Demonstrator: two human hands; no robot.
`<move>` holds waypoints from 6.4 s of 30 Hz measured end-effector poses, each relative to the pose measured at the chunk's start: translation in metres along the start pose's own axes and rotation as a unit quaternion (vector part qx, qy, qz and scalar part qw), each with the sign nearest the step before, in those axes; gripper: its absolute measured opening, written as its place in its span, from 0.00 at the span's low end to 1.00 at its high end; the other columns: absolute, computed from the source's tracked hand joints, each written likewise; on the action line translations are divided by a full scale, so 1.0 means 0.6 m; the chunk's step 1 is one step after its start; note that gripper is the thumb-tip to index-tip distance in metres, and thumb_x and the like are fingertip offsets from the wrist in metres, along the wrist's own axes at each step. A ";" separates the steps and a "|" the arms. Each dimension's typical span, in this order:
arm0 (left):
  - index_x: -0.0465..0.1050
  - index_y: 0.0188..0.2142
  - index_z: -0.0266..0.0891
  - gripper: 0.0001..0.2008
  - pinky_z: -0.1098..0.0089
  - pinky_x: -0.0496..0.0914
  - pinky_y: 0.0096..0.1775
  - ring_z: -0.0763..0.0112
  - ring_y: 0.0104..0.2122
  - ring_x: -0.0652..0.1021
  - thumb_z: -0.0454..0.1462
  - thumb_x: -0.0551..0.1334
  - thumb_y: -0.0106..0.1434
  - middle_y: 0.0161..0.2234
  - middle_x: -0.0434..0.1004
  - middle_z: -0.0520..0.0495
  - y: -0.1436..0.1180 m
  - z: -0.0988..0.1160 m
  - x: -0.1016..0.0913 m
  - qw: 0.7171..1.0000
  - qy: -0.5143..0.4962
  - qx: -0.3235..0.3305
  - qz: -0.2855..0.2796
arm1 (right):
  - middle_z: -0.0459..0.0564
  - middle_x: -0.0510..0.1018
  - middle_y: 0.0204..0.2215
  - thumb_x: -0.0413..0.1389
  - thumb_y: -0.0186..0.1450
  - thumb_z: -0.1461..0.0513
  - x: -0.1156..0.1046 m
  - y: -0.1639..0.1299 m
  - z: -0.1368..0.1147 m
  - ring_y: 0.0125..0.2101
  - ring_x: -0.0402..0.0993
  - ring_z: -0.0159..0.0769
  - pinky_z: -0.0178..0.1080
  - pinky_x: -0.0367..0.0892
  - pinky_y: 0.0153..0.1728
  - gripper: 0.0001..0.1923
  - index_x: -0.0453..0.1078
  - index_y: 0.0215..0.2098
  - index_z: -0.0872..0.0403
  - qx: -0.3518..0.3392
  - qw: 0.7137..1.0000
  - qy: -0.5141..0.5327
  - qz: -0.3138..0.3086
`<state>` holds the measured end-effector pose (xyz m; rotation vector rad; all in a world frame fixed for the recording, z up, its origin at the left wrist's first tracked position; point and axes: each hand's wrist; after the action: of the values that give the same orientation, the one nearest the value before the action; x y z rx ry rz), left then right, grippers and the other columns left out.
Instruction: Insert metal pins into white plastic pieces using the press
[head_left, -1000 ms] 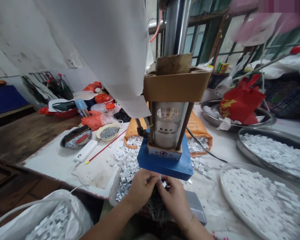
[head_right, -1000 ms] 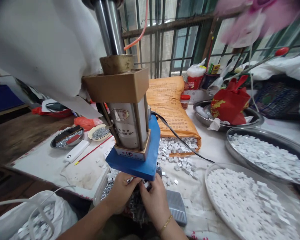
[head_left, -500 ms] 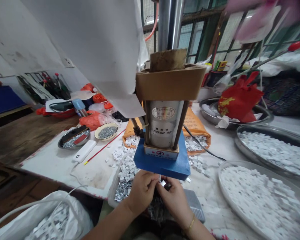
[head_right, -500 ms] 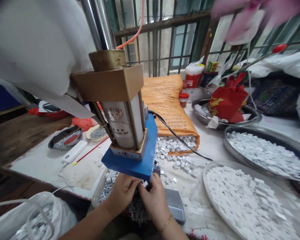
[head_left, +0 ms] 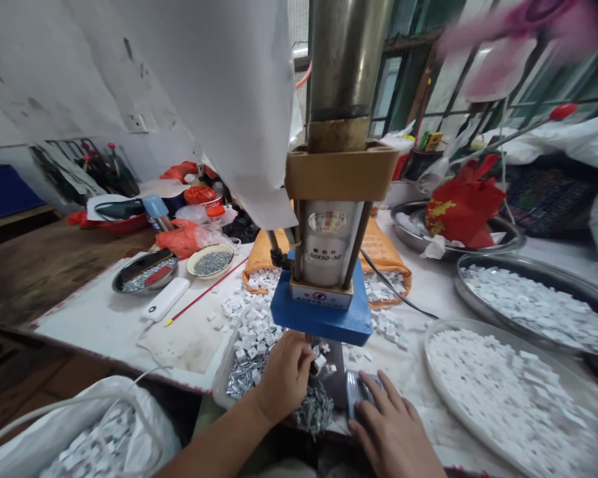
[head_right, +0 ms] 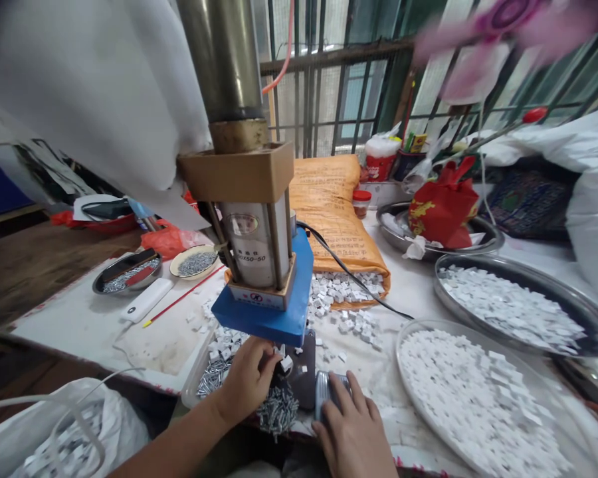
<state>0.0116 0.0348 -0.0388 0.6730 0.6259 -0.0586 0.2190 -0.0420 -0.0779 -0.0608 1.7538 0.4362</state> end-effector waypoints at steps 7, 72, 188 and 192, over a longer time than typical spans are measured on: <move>0.66 0.34 0.40 0.04 0.69 0.66 0.38 0.68 0.34 0.73 0.30 0.56 0.60 0.32 0.72 0.49 0.004 0.016 -0.016 0.992 -0.068 -0.096 -0.051 | 0.58 0.73 0.49 0.55 0.61 0.58 -0.024 0.064 -0.025 0.50 0.66 0.52 0.55 0.66 0.46 0.11 0.70 0.42 0.52 -0.015 0.990 0.091 0.108; 0.70 0.27 0.37 0.01 0.71 0.69 0.31 0.71 0.27 0.75 0.31 0.61 0.54 0.28 0.74 0.48 -0.034 0.049 -0.058 0.867 -0.380 -0.313 -0.079 | 0.43 0.75 0.24 0.70 0.43 0.60 -0.041 0.099 -0.110 0.25 0.73 0.32 0.33 0.66 0.25 0.18 0.74 0.31 0.53 0.352 0.532 0.770 -0.008; 0.71 0.28 0.37 0.06 0.75 0.66 0.29 0.73 0.25 0.73 0.33 0.56 0.60 0.24 0.73 0.51 -0.048 0.052 -0.053 0.892 -0.301 -0.306 -0.140 | 0.41 0.72 0.17 0.67 0.51 0.56 -0.028 0.091 -0.125 0.17 0.64 0.24 0.28 0.57 0.19 0.14 0.70 0.29 0.54 0.316 0.457 0.826 -0.097; 0.71 0.28 0.37 0.06 0.75 0.66 0.30 0.73 0.26 0.73 0.32 0.56 0.59 0.25 0.73 0.51 -0.050 0.051 -0.052 0.893 -0.300 -0.306 -0.136 | 0.41 0.72 0.17 0.67 0.50 0.56 -0.031 0.091 -0.126 0.18 0.64 0.24 0.27 0.56 0.18 0.14 0.70 0.29 0.54 0.325 0.460 0.821 -0.094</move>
<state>-0.0050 -0.0118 -0.0196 -0.0666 0.1084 -0.3054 0.1380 -0.0194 -0.0341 -0.1546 3.6544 -0.9582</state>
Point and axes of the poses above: each hand's wrist, its own y-axis towards the middle knuckle, its own x-axis out of the palm, z = x × y
